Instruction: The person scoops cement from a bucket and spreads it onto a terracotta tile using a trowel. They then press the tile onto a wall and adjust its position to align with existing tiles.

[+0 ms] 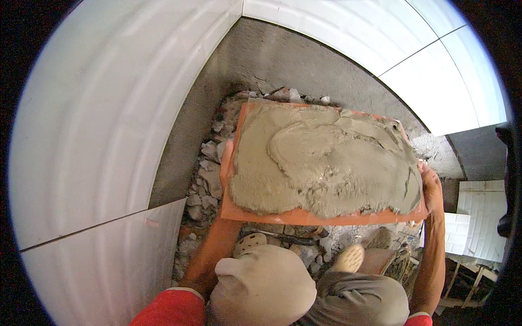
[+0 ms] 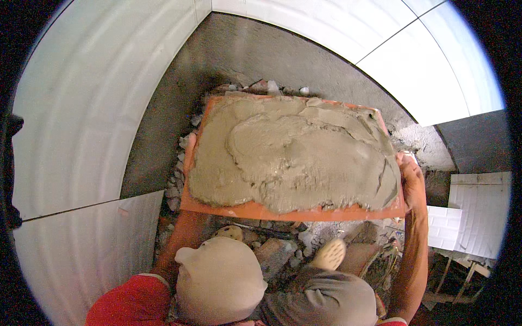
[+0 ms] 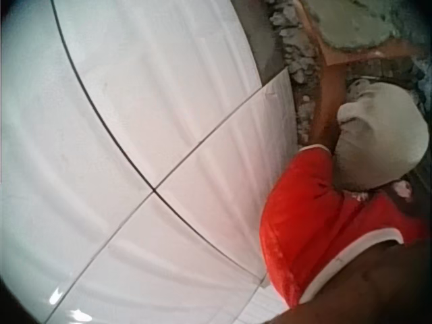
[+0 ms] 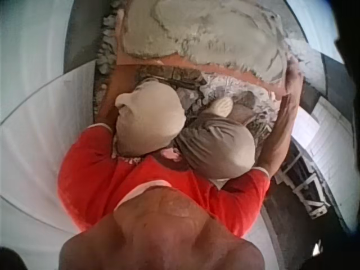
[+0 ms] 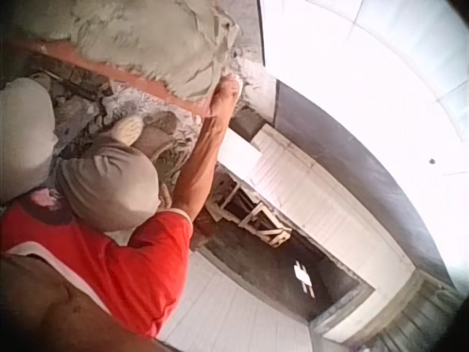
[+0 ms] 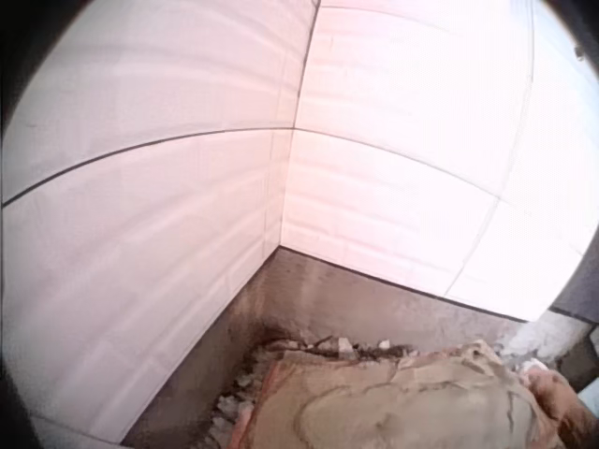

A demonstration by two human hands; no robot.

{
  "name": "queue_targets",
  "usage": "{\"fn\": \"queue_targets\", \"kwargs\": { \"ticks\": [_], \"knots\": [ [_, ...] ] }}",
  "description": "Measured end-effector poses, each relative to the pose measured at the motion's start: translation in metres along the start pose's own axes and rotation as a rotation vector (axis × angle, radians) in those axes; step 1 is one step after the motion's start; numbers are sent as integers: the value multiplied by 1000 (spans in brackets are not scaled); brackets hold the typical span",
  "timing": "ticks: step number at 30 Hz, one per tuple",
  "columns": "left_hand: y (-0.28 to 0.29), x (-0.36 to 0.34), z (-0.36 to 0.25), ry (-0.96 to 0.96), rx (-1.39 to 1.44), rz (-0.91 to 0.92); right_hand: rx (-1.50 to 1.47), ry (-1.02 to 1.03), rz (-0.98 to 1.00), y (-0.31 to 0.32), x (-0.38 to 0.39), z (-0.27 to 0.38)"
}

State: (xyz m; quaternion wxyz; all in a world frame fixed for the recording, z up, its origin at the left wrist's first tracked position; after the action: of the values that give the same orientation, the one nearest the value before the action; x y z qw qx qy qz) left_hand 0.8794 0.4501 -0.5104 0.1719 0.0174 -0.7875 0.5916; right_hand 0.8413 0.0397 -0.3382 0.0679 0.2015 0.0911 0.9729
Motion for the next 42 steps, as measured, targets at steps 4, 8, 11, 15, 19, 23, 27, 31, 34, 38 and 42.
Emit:
{"fn": "queue_targets", "kwargs": {
  "ticks": [4, 8, 11, 15, 19, 23, 27, 31, 34, 38, 42],
  "knots": [
    [-24, 0, -10, -9, 155, 33, -83, 54, -89, -18, 18, 7],
    [-46, -9, -12, -40, 274, 72, -101, 16, -67, -26, 14, -1],
    [-56, -5, -10, -94, 264, 69, -157, -4, 5, -22, -1, -10],
    [-67, 17, -7, -130, 170, 55, -205, -45, 78, -15, -26, -26],
    [-82, 25, 0, -163, 103, 104, -201, -29, 184, -12, -61, -34],
    [-95, 19, -2, -189, 52, 139, -219, -30, 284, -21, -81, -44],
    [-100, 11, -4, -227, 19, 134, -274, -106, 376, -30, -102, -59],
    [-89, 32, -3, -282, -48, 90, -288, -125, 559, -44, -118, -66],
    [-73, 58, 4, -326, -84, 34, -246, -131, 611, -47, -131, -76],
    [-52, 91, 15, -397, -103, -57, -135, -172, 720, -56, -135, -112],
    [-40, 121, 31, -461, -125, -115, -141, -76, 714, -63, -138, -136]
  ]
}}
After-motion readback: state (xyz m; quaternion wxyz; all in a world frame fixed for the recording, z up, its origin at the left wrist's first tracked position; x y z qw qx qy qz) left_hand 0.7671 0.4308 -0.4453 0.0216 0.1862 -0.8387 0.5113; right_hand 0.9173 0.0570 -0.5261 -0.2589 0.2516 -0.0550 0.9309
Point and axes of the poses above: each hand's wrist, its own x-axis away from the middle knuckle, its own y-axis out of the back of the hand, z = x × y, the point moved 10 cm from there along -x, towards the middle knuckle, and after that the axes turned 5 degrees about -y, right-handed, at the moved point
